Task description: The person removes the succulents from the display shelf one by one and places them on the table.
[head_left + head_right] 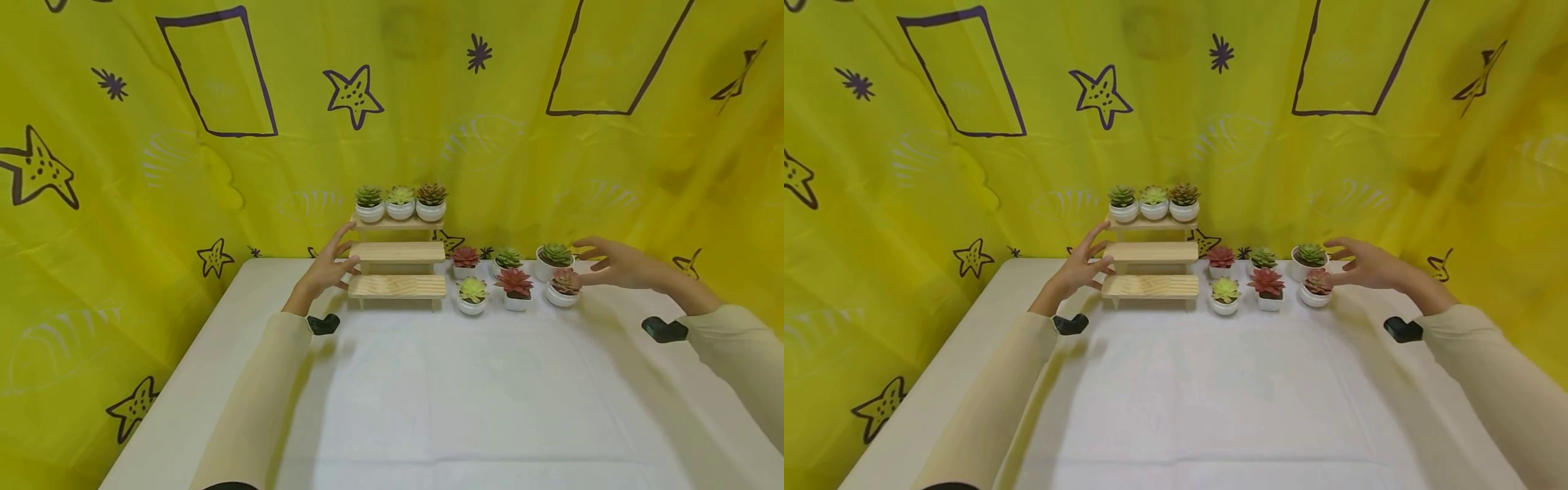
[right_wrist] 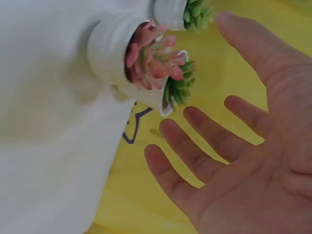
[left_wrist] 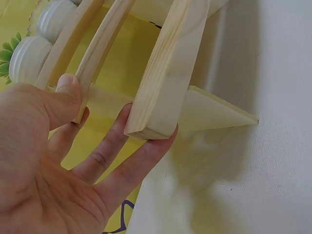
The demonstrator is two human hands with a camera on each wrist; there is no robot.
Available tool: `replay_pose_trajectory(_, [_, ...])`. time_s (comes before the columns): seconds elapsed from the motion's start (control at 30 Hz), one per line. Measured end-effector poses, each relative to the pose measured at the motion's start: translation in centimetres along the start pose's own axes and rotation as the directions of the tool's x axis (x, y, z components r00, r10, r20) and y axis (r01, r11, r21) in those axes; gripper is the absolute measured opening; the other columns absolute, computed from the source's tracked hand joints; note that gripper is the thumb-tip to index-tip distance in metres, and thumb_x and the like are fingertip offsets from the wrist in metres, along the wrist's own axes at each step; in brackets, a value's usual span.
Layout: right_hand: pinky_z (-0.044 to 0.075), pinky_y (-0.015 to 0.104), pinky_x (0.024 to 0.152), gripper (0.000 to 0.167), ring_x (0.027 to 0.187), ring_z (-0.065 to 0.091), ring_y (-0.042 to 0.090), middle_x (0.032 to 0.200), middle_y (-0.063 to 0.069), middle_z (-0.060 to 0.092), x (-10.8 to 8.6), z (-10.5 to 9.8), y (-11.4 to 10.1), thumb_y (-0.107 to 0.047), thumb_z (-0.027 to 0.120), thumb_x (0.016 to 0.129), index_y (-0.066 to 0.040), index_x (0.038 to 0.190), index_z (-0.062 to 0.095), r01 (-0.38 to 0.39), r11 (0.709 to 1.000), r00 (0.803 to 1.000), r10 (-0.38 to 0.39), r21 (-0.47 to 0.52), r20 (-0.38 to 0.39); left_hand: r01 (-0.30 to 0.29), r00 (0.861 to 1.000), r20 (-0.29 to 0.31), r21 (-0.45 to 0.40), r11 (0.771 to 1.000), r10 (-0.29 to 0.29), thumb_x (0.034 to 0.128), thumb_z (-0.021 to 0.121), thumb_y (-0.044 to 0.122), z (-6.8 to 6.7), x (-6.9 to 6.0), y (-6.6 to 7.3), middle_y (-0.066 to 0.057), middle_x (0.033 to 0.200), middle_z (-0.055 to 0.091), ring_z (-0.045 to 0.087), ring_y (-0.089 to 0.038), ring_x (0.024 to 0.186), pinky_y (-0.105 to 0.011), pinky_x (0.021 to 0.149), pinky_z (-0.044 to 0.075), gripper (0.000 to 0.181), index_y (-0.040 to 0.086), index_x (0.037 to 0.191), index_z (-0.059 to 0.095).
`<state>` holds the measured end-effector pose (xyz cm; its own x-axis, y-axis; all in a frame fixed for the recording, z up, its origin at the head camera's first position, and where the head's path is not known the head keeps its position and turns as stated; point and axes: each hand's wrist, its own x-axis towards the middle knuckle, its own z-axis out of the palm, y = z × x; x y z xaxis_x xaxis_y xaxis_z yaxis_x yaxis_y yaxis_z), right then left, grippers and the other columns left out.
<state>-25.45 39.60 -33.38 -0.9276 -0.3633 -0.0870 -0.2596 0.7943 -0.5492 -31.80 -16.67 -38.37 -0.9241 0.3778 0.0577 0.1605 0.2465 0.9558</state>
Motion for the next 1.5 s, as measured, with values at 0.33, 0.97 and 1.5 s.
replay_pose_trajectory(0.33, [0.046,0.070,0.094,0.077,0.126,0.050,0.058,0.147,0.037,0.044,0.8,-0.2,-1.8,-0.026,0.075,0.097,0.004,0.154,0.032,0.035,0.999,0.996,-0.038,-0.031,-0.084,0.028,1.000,-0.005,0.001,1.000,-0.028,0.1060,0.057,0.014,-0.1,0.0,-0.2,-0.019,0.170,0.013,0.061,-0.053,0.117,-0.058,0.074,0.059,0.078,0.041,0.164,0.014])
replay_pose_trajectory(0.97, [0.051,0.062,0.094,0.078,0.124,0.056,0.047,0.146,0.027,0.050,5.9,1.3,-7.7,-0.031,0.074,0.097,-0.006,0.157,0.032,0.126,0.985,0.958,-0.089,0.119,-0.272,0.009,1.000,-0.001,-0.008,1.000,-0.009,0.1061,0.057,0.012,-0.2,-0.4,0.3,-0.023,0.169,0.012,0.059,-0.056,0.117,-0.060,0.074,0.059,0.077,0.036,0.165,0.014])
replay_pose_trajectory(1.5, [0.052,0.056,0.095,0.080,0.123,0.059,0.042,0.148,0.023,0.050,10.2,3.5,-11.6,-0.034,0.074,0.097,-0.009,0.159,0.032,0.170,0.954,0.957,-0.099,0.248,-0.273,0.006,1.000,-0.014,0.013,1.000,-0.006,0.1060,0.058,0.017,0.0,0.1,-0.4,-0.018,0.170,0.014,0.062,-0.052,0.116,-0.058,0.074,0.059,0.077,0.045,0.163,0.015])
